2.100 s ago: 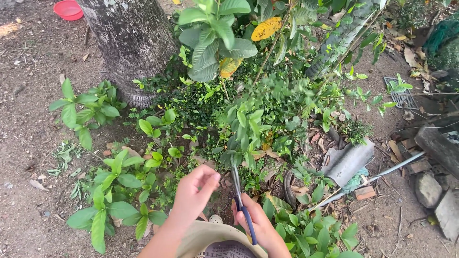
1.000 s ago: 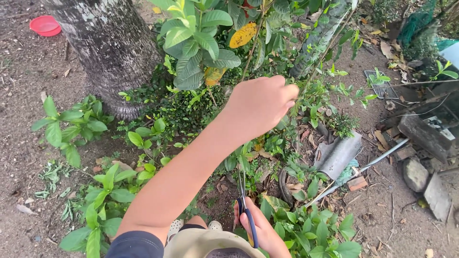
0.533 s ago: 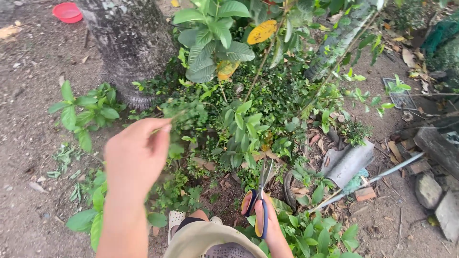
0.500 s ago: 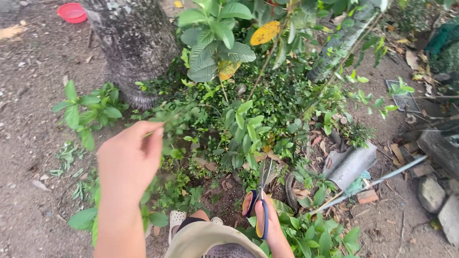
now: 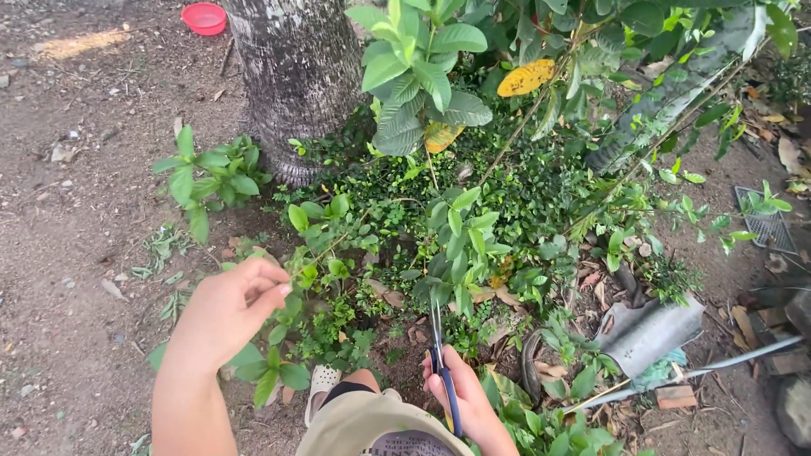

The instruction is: Trim and remove damaged or excess leaves from garden bushes and low tree branches using shears.

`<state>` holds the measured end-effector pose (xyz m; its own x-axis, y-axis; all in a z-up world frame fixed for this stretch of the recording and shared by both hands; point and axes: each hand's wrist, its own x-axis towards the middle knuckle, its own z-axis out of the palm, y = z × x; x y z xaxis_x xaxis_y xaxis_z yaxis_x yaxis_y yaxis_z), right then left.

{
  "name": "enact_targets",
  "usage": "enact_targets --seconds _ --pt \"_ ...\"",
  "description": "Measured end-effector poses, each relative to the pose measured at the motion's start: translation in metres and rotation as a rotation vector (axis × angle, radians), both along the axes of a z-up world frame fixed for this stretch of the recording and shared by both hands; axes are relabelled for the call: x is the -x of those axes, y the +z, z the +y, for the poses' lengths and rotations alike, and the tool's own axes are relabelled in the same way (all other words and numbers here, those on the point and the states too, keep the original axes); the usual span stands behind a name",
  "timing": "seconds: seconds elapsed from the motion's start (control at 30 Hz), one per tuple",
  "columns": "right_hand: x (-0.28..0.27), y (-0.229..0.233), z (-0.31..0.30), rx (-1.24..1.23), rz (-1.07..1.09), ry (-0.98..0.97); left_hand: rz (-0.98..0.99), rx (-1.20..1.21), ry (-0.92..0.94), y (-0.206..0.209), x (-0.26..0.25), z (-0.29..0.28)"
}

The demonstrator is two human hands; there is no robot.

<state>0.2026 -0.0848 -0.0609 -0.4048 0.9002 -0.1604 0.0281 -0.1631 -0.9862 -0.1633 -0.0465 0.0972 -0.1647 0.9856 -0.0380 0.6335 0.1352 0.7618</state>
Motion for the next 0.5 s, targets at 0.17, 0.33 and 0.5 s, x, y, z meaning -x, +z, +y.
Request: enact_targets --seconds 0.17,0.33,0.5 --pt "-0.004 -0.006 -0.003 0.008 0.008 0.012 0.313 0.137 0.034 -0.006 -0.002 -0.016" --pt "-0.008 -0.004 -0.006 -0.033 -0.077 0.025 0.528 0.183 -0.062 -0.024 -0.01 -0.017" --pt "-0.012 -0.008 -0.009 -0.052 -0.051 0.014 0.219 0.091 -0.299 -0.054 -0.032 0.007"
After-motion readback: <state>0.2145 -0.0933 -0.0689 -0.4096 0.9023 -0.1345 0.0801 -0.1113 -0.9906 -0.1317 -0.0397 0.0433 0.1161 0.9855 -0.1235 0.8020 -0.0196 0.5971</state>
